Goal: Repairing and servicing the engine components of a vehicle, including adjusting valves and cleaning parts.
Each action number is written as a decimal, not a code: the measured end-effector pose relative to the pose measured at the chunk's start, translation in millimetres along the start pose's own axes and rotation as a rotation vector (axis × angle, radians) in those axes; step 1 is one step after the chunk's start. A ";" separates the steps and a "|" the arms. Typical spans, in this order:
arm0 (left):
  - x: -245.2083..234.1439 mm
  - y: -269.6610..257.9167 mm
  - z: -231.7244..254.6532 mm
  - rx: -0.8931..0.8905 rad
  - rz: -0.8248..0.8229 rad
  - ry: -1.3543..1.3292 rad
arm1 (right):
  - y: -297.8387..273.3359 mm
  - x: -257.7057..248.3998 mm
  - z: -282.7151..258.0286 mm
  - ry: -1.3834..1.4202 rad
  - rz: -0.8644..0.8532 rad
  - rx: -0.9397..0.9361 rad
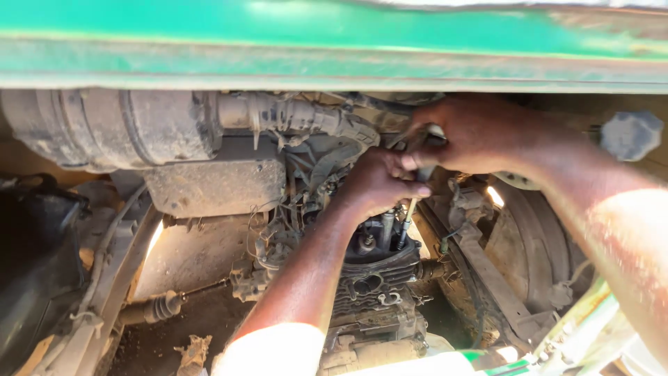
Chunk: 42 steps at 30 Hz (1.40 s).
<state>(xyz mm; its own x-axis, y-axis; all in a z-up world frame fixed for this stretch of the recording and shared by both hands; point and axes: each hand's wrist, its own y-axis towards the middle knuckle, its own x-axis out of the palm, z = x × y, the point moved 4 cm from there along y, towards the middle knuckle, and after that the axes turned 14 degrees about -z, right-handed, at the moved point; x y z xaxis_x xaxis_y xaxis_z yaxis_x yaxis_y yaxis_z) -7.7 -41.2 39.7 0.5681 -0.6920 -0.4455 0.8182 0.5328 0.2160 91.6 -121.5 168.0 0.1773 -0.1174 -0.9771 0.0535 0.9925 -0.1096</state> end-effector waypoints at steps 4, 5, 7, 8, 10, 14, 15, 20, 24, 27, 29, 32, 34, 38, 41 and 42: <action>2.9 -2.2 6.6 0.067 -0.069 -0.187 | 0.3 -2.9 -1.3 -0.001 -0.027 -0.307; 4.3 -2.8 11.9 0.098 -0.115 -0.232 | -8.3 -8.0 -7.9 0.033 -0.143 -0.137; 6.9 -6.3 22.1 0.054 -0.089 -0.116 | -18.1 -14.5 -17.0 -0.004 -0.131 -0.035; 8.1 -9.2 25.6 0.007 -0.054 -0.007 | -23.0 -16.7 -20.6 -0.050 -0.129 0.059; 7.1 -7.7 22.3 -0.035 -0.009 -0.026 | -28.7 -17.3 -20.1 0.014 -0.149 0.079; 4.1 2.8 7.2 0.063 -0.063 -0.209 | -17.0 -13.4 -6.7 -0.006 -0.060 -0.233; 4.4 0.5 12.5 0.064 -0.065 -0.208 | -21.0 -15.4 -12.2 -0.005 -0.059 -0.231; 7.6 -11.0 28.5 -0.047 0.037 -0.022 | -27.0 -14.5 -19.2 0.078 -0.178 0.070; 2.1 -1.5 6.9 0.016 -0.002 -0.136 | -5.4 -9.8 -12.5 0.016 -0.143 -0.248; 8.7 -2.1 14.1 0.145 -0.156 -0.277 | -21.8 -16.7 -27.9 -0.062 -0.198 -0.035; 9.3 -9.1 25.9 -0.001 0.005 0.039 | -29.3 -20.9 -32.8 -0.086 -0.167 0.063; 4.0 6.4 2.6 0.092 0.003 -0.225 | 14.7 -2.8 1.6 -0.069 -0.036 -0.320; 1.6 11.4 -4.9 0.105 -0.071 -0.153 | -0.5 -12.3 -14.4 -0.028 -0.139 -0.184; 7.8 -5.6 19.9 0.023 0.010 0.004 | -31.0 -22.9 -40.1 -0.032 -0.171 0.111; 2.6 5.6 1.3 0.043 0.008 -0.161 | 7.9 -6.0 -7.3 -0.044 -0.129 -0.184; -0.8 6.9 -4.0 0.041 0.013 -0.161 | 5.1 -8.2 -13.6 -0.046 -0.130 -0.188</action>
<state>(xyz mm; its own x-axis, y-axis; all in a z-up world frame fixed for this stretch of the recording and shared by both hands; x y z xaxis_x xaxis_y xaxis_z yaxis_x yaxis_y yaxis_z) -2.9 -35.0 38.1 0.5823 -0.7564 -0.2979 0.8121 0.5238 0.2573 77.1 -115.1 173.0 0.2255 -0.2413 -0.9439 -0.1050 0.9572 -0.2698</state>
